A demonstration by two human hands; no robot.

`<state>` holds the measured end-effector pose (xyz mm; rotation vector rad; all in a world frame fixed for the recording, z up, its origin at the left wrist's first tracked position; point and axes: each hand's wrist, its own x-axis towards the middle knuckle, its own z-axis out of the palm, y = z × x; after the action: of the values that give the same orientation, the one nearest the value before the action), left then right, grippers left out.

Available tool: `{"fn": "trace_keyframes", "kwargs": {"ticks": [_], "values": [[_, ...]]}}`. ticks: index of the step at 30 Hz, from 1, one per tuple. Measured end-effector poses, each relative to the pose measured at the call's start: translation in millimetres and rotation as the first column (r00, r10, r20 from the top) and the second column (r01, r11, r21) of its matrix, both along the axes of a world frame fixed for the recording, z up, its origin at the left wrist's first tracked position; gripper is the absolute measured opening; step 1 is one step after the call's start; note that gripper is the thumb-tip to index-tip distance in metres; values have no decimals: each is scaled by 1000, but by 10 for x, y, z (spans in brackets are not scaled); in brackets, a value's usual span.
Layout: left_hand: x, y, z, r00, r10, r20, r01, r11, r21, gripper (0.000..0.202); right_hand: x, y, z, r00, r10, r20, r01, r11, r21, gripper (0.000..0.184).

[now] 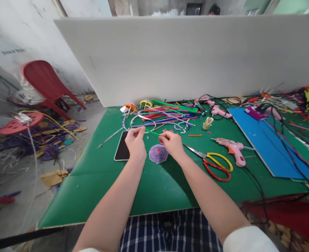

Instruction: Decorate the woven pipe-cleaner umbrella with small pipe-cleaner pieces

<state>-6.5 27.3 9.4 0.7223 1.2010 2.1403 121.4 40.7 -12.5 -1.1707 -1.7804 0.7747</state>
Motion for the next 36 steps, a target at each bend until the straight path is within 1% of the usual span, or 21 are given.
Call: {"fn": "trace_keyframes", "kwargs": {"ticks": [2, 4, 6, 8, 10, 11, 12, 13, 14, 15, 16, 18, 20, 22, 23, 25, 28, 30, 32, 33, 36], "values": [[65, 35, 74, 977, -141, 158, 135, 990, 48, 19, 58, 44, 38, 988, 1, -156, -18, 994, -109, 11], [100, 73, 109, 923, -274, 271, 269, 962, 57, 19, 136, 77, 70, 982, 6, -191, -28, 993, -118, 10], [112, 111, 111, 860, -377, 345, 385, 922, 47, 19, 222, 104, 99, 987, 8, -158, -19, 997, -70, 9], [118, 148, 101, 798, -449, 402, 471, 881, 48, 17, 299, 128, 128, 996, 1, -93, -1, 1000, -5, 10], [134, 185, 94, 756, -485, 438, 514, 856, 61, 17, 358, 152, 152, 1000, -6, -15, 6, 998, 57, 12], [148, 205, 91, 760, -487, 431, 518, 854, 50, 17, 381, 164, 159, 1000, -9, 18, 8, 996, 88, 13], [167, 228, 89, 795, -475, 377, 511, 860, 7, 16, 403, 176, 161, 999, -16, 44, 11, 993, 118, 15], [189, 255, 84, 846, -454, 280, 487, 871, -60, 15, 426, 190, 159, 998, -29, 61, 20, 989, 146, 16], [213, 287, 76, 891, -428, 154, 448, 884, -136, 16, 453, 205, 152, 996, -51, 71, 38, 984, 174, 17], [236, 326, 65, 914, -404, 12, 398, 893, -211, 18, 485, 223, 142, 994, -80, 80, 62, 977, 203, 17], [255, 371, 51, 914, -391, -106, 353, 897, -267, 20, 525, 243, 131, 989, -114, 94, 90, 969, 230, 18], [271, 479, 14, 887, -396, -237, 310, 892, -329, 23, 627, 292, 111, 975, -187, 123, 149, 952, 267, 18], [247, 598, -29, 840, -404, -363, 262, 887, -380, 27, 747, 346, 101, 954, -267, 139, 222, 935, 276, 18], [182, 707, -80, 750, -413, -516, 188, 882, -433, 26, 859, 397, 100, 919, -358, 164, 303, 910, 283, 20], [139, 750, -109, 682, -429, -593, 152, 876, -458, 22, 903, 418, 98, 898, -395, 191, 335, 899, 283, 21], [49, 804, -174, 513, -477, -714, 90, 857, -507, 9, 958, 444, 87, 855, -440, 274, 368, 887, 278, 22], [-57, 809, -267, 280, -508, -814, -18, 845, -534, 4, 962, 443, 34, 793, -443, 418, 359, 894, 266, 24], [-89, 785, -305, 152, -513, -845, -77, 846, -528, 5, 937, 424, -19, 773, -419, 475, 335, 907, 256, 25], [-93, 759, -306, 50, -509, -859, -124, 850, -511, 8, 913, 403, -64, 773, -398, 494, 314, 917, 247, 27], [-90, 746, -291, 10, -506, -863, -143, 853, -502, 10, 906, 396, -79, 788, -388, 479, 305, 920, 245, 28], [-85, 692, -181, -63, -497, -865, -185, 858, -479, 15, 906, 387, -75, 855, -359, 374, 289, 929, 231, 24]]}}
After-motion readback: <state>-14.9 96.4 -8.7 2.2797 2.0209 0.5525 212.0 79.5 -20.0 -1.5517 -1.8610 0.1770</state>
